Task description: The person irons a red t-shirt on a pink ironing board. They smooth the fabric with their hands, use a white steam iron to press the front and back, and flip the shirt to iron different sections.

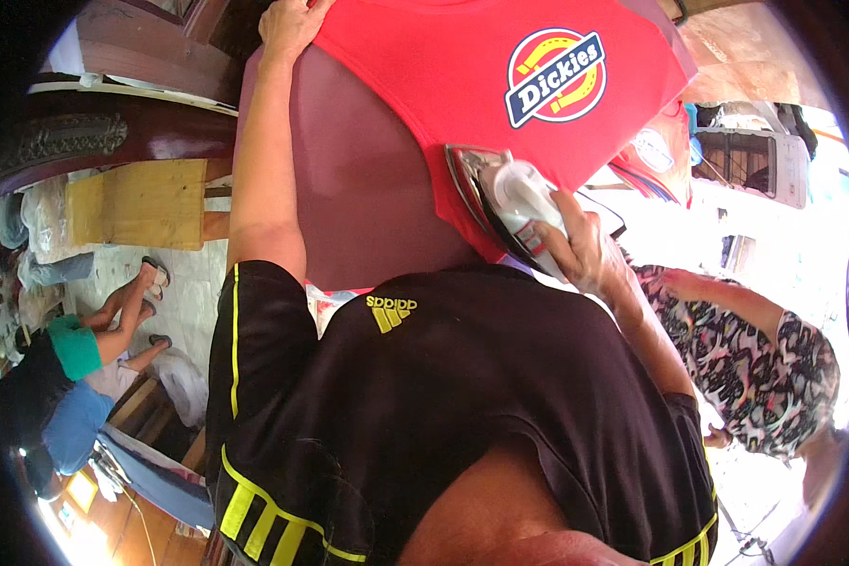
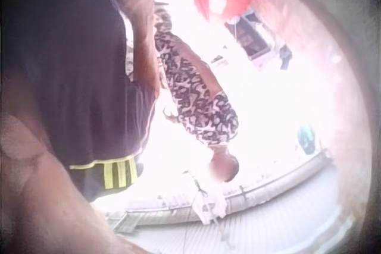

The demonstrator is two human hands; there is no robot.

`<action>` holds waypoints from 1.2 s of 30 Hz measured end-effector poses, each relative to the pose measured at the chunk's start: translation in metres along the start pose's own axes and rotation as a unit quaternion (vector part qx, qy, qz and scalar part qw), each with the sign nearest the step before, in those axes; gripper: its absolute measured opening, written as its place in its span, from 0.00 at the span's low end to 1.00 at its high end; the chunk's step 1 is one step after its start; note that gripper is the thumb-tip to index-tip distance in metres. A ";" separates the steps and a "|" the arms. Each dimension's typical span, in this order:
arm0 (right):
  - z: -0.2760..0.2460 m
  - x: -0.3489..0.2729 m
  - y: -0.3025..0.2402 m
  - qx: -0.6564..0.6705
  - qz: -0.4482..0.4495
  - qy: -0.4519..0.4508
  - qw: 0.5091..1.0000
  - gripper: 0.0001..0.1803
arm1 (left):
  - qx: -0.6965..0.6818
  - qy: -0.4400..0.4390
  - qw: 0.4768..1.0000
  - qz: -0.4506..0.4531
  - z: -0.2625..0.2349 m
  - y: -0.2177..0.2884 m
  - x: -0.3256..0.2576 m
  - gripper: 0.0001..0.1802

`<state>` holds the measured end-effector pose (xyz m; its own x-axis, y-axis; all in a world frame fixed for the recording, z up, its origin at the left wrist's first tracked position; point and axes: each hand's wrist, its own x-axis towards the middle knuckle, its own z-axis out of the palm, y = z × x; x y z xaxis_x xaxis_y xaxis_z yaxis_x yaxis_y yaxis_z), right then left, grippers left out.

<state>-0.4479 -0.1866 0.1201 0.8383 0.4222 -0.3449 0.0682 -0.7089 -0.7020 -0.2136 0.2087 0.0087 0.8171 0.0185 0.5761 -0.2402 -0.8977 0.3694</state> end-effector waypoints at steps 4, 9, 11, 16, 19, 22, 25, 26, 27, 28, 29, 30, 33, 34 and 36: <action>0.002 0.002 -0.007 -0.022 -0.026 0.006 0.999 0.18 | -0.009 0.022 0.999 0.026 -0.002 -0.001 0.002 0.23; 0.002 0.003 -0.004 0.016 -0.036 0.010 0.999 0.25 | -0.015 0.002 1.000 0.002 -0.005 0.005 -0.001 0.23; -0.002 0.005 -0.001 0.034 -0.023 -0.003 0.999 0.23 | 0.006 0.021 1.000 0.010 -0.002 0.000 -0.004 0.23; -0.006 0.026 0.007 -0.098 -0.170 0.039 0.980 0.15 | 0.002 0.126 0.991 0.039 -0.006 0.014 -0.048 0.23; -0.010 0.027 0.015 -0.083 -0.188 0.019 0.979 0.15 | -0.037 -0.063 0.993 -0.094 -0.059 0.104 -0.109 0.21; -0.013 0.027 0.026 -0.113 -0.246 0.022 0.962 0.15 | -0.043 -0.166 0.981 -0.084 -0.071 0.152 -0.187 0.21; -0.019 0.031 0.020 -0.072 -0.209 -0.024 0.975 0.14 | -0.070 -0.219 0.963 -0.143 -0.091 0.206 -0.221 0.18; -0.021 0.036 0.024 -0.086 -0.237 -0.032 0.967 0.14 | -0.050 -0.192 0.971 -0.136 -0.090 0.220 -0.228 0.17; -0.020 0.036 0.023 -0.051 -0.214 -0.042 0.975 0.14 | -0.030 -0.166 0.977 -0.128 -0.089 0.229 -0.234 0.16; -0.019 0.037 0.021 -0.016 -0.191 -0.049 0.980 0.14 | -0.013 -0.162 0.977 -0.138 -0.086 0.232 -0.240 0.15; -0.020 0.037 0.021 -0.016 -0.189 -0.061 0.980 0.14 | 0.004 -0.159 0.976 -0.148 -0.081 0.235 -0.245 0.15; -0.021 0.036 0.020 -0.016 -0.188 -0.071 0.980 0.15 | 0.022 -0.155 0.975 -0.155 -0.076 0.236 -0.248 0.14; -0.025 0.036 0.035 -0.084 -0.283 -0.069 0.953 0.13 | -0.031 -0.129 0.970 -0.205 -0.075 0.236 -0.253 0.12; -0.025 0.036 0.041 -0.118 -0.329 -0.062 0.935 0.12 | -0.038 -0.135 0.968 -0.210 -0.076 0.239 -0.252 0.11; -0.026 0.039 0.050 -0.169 -0.355 -0.051 0.918 0.10 | -0.050 -0.148 0.962 -0.223 -0.081 0.246 -0.250 0.08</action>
<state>-0.3978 -0.2207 0.0881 0.4634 0.8844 0.0561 0.7559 -0.3615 -0.5459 -0.5195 0.0186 0.0145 0.9607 0.2520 0.1167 0.1313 -0.7823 0.6089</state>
